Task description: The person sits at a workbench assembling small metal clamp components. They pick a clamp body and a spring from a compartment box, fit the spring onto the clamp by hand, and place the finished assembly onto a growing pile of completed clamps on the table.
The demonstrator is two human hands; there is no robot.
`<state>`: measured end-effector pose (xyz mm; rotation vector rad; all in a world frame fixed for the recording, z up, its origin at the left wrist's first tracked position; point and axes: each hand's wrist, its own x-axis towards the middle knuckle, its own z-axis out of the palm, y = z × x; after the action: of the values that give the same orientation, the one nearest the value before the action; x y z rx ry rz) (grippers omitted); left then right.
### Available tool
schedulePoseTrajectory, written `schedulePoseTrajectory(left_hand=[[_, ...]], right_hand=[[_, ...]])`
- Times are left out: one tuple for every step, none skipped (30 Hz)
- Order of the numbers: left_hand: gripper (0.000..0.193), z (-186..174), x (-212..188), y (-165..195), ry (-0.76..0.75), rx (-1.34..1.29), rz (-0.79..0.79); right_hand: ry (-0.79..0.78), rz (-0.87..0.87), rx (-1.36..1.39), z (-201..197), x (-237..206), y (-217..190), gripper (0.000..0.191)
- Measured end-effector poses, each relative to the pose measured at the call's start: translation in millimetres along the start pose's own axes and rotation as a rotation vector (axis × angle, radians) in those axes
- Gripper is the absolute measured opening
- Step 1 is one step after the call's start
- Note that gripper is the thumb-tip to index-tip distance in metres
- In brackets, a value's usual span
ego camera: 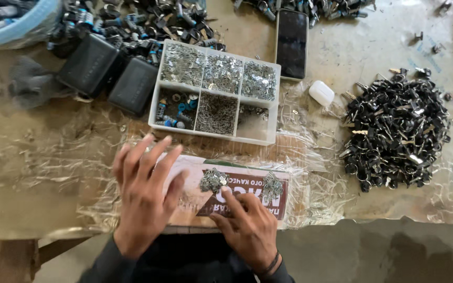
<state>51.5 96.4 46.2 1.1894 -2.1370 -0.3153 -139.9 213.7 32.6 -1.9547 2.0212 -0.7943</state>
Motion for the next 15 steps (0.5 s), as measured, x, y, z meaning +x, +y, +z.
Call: schedulePoseTrajectory(left_hand=[[0.034,-0.9,6.5,-2.5,0.000,0.026,0.027],[0.029,-1.4,15.2,-7.3,0.002,0.053,0.055],[0.025,-1.2,25.8,-13.6,0.011,0.081,0.088],[0.023,-0.3,38.5,-21.1,-0.003,0.087,0.118],[0.020,2.1,52.9,-29.2,-0.019,0.093,0.148],[0.018,4.9,66.6,-36.5,-0.038,0.097,0.177],[0.018,9.0,80.2,-43.7,-0.091,0.089,0.199],[0.019,13.9,94.1,-50.6,-0.145,0.080,0.226],[0.019,19.5,104.8,-55.4,-0.200,0.070,0.254],[0.015,24.9,112.4,-59.0,-0.314,0.147,0.265],[0.012,30.6,119.1,-61.5,-0.427,0.225,0.275],[0.010,35.6,123.1,-63.0,-0.541,0.302,0.281],[0.012,39.6,124.9,-63.2,-0.565,0.341,0.306],[0.015,42.7,126.5,-63.0,-0.587,0.381,0.332],[0.018,43.9,127.9,-62.6,-0.609,0.421,0.358]], right_hand=[[0.009,0.022,0.056,-2.8,-0.8,-0.5,0.052],[0.019,0.042,0.111,-5.2,-1.1,-1.0,0.052],[0.021,0.071,0.165,-7.2,-1.0,-1.6,0.051],[0.024,0.097,0.218,-9.5,-1.5,-3.1,0.050],[0.025,0.124,0.271,-11.9,-1.9,-4.3,0.049],[0.021,0.110,0.320,-14.4,-2.5,-5.8,0.048],[0.018,0.099,0.368,-17.0,-3.2,-7.3,0.046],[0.019,0.090,0.415,-19.1,-3.1,-8.5,0.045],[-0.019,0.091,0.484,-21.7,-2.3,-8.5,0.044],[-0.057,0.092,0.552,-24.5,-1.1,-8.0,0.043],[-0.094,0.094,0.619,-27.0,1.2,-6.7,0.041],[-0.135,0.066,0.684,-29.7,4.5,-4.6,0.039],[-0.181,0.039,0.750,-33.0,8.8,-1.1,0.037],[-0.226,0.011,0.814,-35.9,14.0,2.2,0.034],[-0.250,0.001,0.824,-38.9,19.7,5.5,0.032]])
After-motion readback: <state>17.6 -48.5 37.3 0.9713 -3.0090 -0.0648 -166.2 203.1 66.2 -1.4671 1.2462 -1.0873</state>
